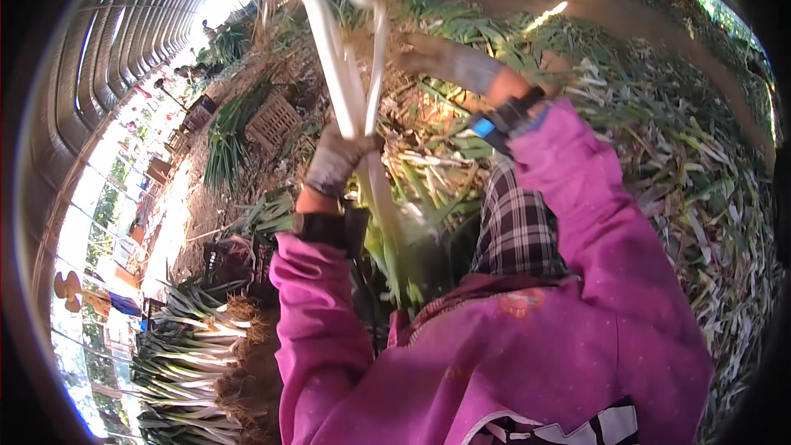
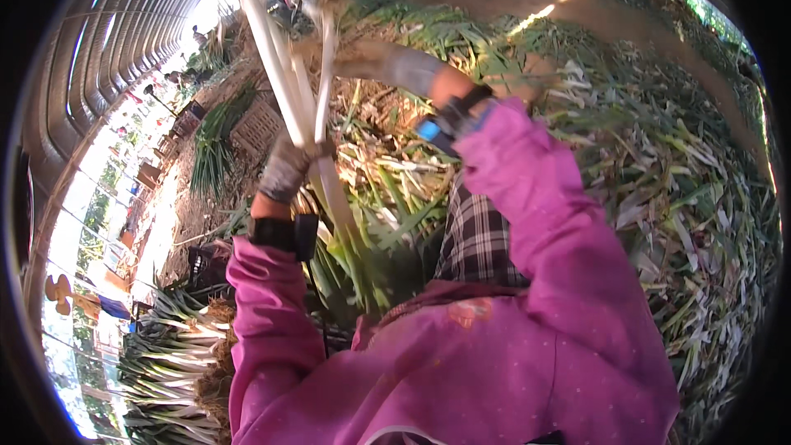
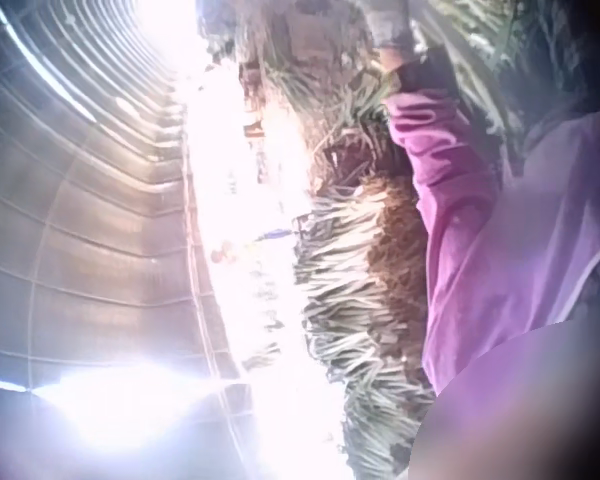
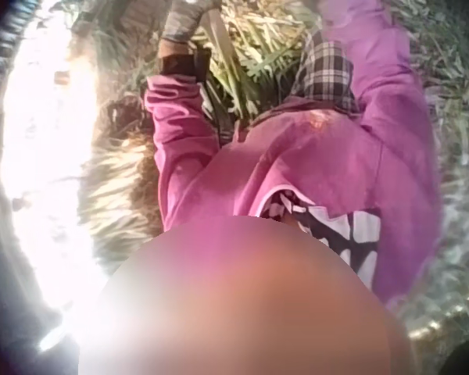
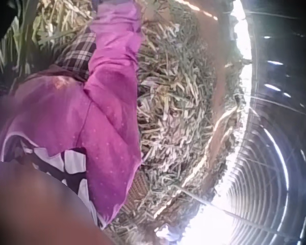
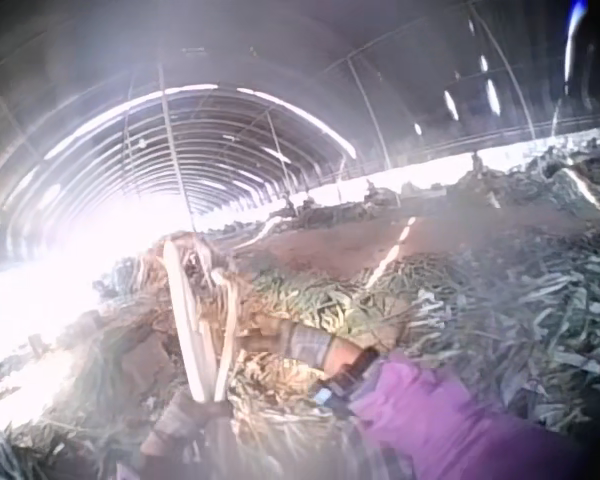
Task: The person peels the outer layers from leeks by hand and places the cleaned leeks onto a pile.
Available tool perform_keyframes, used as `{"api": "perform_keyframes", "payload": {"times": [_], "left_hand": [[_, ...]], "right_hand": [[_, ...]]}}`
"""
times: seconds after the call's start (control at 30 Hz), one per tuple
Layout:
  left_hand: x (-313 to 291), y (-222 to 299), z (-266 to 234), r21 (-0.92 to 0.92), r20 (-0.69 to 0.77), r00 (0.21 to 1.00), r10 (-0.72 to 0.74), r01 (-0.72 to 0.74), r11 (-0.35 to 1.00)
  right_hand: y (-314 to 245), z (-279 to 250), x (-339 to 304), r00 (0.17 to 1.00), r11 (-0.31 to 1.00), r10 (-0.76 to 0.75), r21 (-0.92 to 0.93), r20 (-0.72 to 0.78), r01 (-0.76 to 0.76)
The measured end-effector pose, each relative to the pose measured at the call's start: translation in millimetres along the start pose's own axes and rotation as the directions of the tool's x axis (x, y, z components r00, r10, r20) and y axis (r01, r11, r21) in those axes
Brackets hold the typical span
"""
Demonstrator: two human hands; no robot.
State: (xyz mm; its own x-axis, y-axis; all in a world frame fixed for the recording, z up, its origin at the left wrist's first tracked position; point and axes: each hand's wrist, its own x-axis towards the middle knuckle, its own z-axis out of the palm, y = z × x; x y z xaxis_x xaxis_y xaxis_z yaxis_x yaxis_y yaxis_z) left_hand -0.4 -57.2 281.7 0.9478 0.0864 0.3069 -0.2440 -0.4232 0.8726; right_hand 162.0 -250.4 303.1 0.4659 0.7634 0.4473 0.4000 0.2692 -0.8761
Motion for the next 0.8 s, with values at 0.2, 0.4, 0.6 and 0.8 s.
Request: {"api": "perform_keyframes", "payload": {"times": [0.2,0.4,0.6,0.8], "left_hand": [[32.1,63.5,-15.2,-0.122,-0.077,0.988,0.136,-0.145,0.982],[45.9,96.9,-47.2,0.072,-0.188,0.932,0.31,-0.302,0.951],[12.7,105.4,-40.2,0.762,-0.263,0.664,0.7,-0.302,0.572],[-21.0,148.5,-79.7,0.83,0.511,0.592,0.624,-0.152,-0.536]], "right_hand": [[-104.3,74.9,78.3,0.963,0.887,-0.183,-0.457,-0.2,0.073],[-158.6,69.3,118.5,0.79,0.666,-0.561,-0.702,-0.248,0.252],[-123.1,37.7,123.7,0.739,0.409,-0.629,-0.911,-0.24,0.053],[-49.9,151.5,96.5,0.854,0.412,-0.501,-0.83,0.137,0.376]]}}
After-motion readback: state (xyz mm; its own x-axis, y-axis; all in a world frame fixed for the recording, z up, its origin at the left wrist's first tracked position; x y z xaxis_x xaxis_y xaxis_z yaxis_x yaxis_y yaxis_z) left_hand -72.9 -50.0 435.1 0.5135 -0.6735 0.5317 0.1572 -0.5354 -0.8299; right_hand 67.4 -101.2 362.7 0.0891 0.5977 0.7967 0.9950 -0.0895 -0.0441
